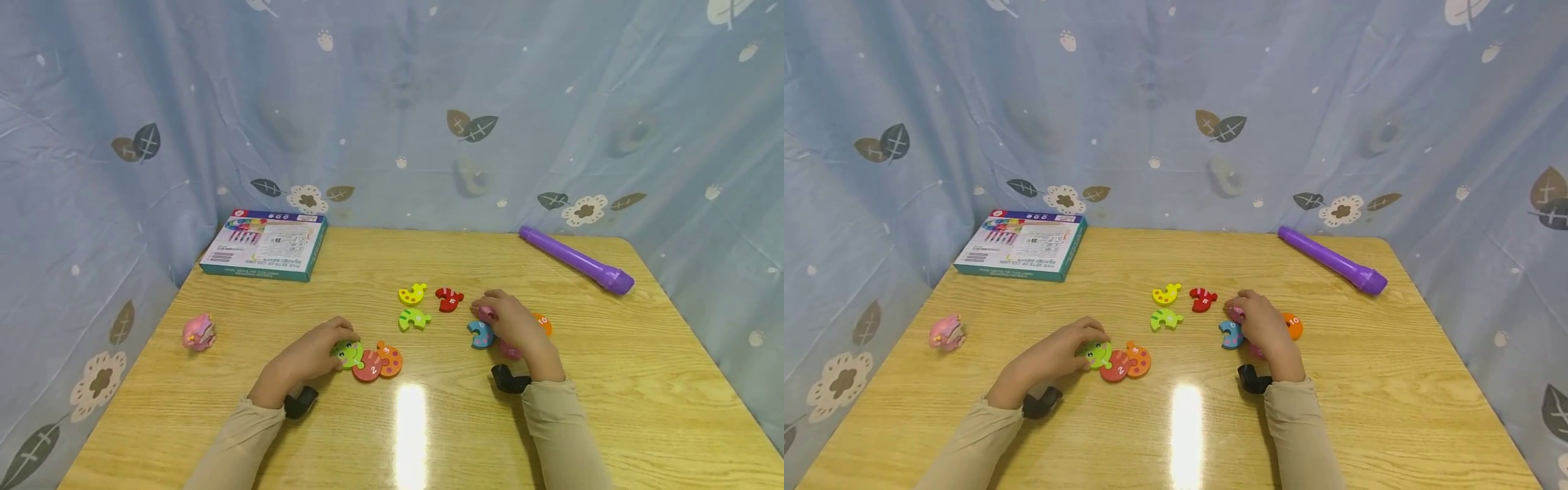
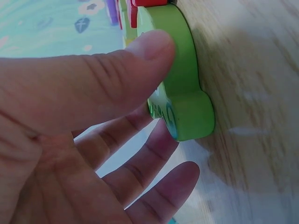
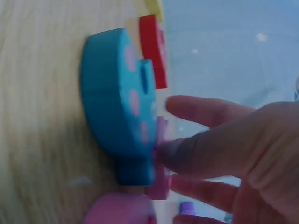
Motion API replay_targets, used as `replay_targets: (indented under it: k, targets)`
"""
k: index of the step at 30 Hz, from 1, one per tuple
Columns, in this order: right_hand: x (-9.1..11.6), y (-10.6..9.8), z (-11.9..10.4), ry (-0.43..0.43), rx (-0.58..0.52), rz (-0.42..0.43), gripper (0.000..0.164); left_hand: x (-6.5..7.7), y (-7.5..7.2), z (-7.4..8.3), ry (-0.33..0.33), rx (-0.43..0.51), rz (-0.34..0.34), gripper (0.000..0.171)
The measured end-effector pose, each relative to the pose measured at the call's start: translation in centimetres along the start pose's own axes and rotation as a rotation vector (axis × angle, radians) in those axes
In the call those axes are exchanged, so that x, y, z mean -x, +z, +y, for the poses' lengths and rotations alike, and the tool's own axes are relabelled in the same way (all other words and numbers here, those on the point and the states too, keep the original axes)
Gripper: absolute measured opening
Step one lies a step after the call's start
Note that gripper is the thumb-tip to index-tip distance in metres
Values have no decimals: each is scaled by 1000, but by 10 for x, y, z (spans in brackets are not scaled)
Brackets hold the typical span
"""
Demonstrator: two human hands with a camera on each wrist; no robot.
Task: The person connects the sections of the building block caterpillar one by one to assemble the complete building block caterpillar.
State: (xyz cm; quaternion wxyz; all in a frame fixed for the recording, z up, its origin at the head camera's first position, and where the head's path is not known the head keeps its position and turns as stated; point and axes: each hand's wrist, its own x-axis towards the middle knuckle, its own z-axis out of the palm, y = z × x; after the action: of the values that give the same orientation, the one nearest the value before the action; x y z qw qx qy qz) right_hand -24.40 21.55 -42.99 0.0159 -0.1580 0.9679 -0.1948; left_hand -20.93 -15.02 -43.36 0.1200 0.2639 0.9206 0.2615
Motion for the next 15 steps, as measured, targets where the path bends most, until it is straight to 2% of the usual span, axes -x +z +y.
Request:
replay_targets:
  k: [2,5,9,12,15]
  targets:
    - [-1,3,3,-35,-9,-21,37,0,0,0,-1,2,-1,43]
    - [-1,5,5,-28,8,-11,42,0,1,-1,-6,-5,-2,43]
    - [1,5,6,3,39,37,34,-2,1,-2,-5,-18,-2,43]
    - [3,1,7,20,3,8,36,-2,1,-2,0,-25,-2,43]
    - [5,-2,9,12,-42,-39,46,-2,1,-2,-5,-18,-4,42]
